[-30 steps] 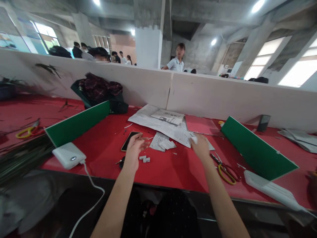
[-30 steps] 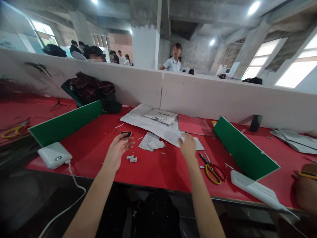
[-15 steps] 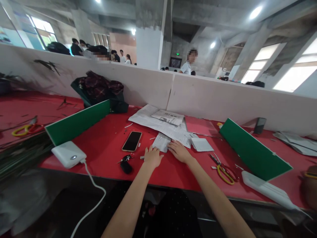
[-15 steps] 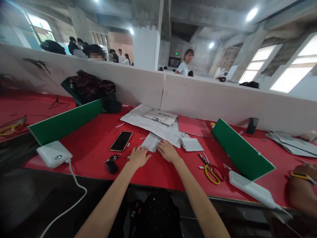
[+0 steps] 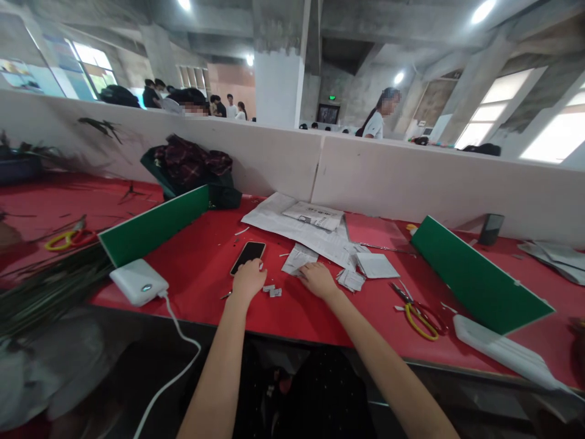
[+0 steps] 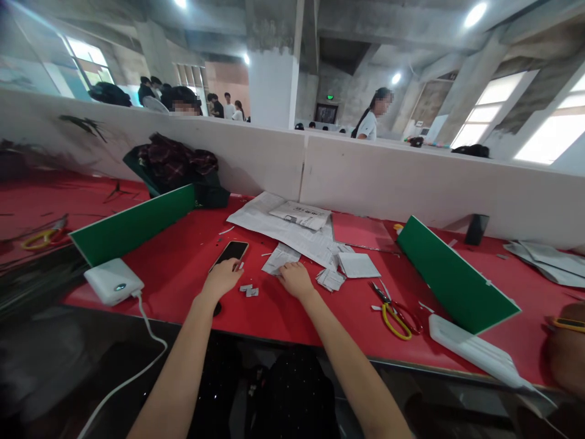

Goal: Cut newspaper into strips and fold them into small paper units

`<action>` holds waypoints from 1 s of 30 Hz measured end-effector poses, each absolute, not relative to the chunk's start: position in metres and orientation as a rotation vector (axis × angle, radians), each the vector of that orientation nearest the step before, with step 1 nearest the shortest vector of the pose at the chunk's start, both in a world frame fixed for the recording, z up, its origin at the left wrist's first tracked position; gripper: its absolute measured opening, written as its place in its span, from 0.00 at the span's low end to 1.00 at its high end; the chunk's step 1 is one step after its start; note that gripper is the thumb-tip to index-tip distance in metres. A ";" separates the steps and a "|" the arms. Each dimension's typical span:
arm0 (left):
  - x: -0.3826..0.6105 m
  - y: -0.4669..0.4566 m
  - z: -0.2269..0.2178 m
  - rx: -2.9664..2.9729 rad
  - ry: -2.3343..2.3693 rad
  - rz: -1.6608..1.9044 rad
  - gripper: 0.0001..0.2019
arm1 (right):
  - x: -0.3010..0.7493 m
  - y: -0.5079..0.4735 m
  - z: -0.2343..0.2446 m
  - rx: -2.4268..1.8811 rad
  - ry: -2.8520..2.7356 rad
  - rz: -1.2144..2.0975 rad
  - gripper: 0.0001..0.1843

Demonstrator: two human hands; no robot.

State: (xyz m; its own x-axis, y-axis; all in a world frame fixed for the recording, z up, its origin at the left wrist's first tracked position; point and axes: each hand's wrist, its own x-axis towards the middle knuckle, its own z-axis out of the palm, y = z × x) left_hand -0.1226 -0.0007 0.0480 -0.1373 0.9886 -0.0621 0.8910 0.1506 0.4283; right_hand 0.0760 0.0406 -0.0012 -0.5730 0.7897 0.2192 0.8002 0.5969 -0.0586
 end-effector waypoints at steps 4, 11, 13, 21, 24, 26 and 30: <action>-0.135 -0.006 0.041 1.836 1.881 0.304 0.17 | 0.088 0.045 -0.001 -1.316 -2.636 -0.027 0.11; -0.119 -0.002 0.034 1.821 1.822 0.254 0.13 | 0.133 0.051 0.022 -1.404 -2.449 0.033 0.12; -0.116 -0.004 0.034 1.822 1.814 0.304 0.12 | 0.145 0.053 0.029 -1.431 -2.375 0.088 0.11; -0.104 -0.009 0.048 1.661 1.579 0.573 0.06 | 0.154 0.036 0.025 -1.277 -2.364 0.467 0.09; -0.095 -0.010 0.058 1.456 1.256 0.771 0.10 | 0.131 0.022 0.023 -1.164 -2.271 0.625 0.16; -0.090 -0.012 0.062 1.404 1.123 0.784 0.12 | 0.115 0.015 0.023 -1.048 -2.090 0.882 0.18; -0.084 -0.014 0.061 1.404 1.051 0.715 0.15 | 0.101 0.011 0.022 -1.063 -1.999 0.975 0.17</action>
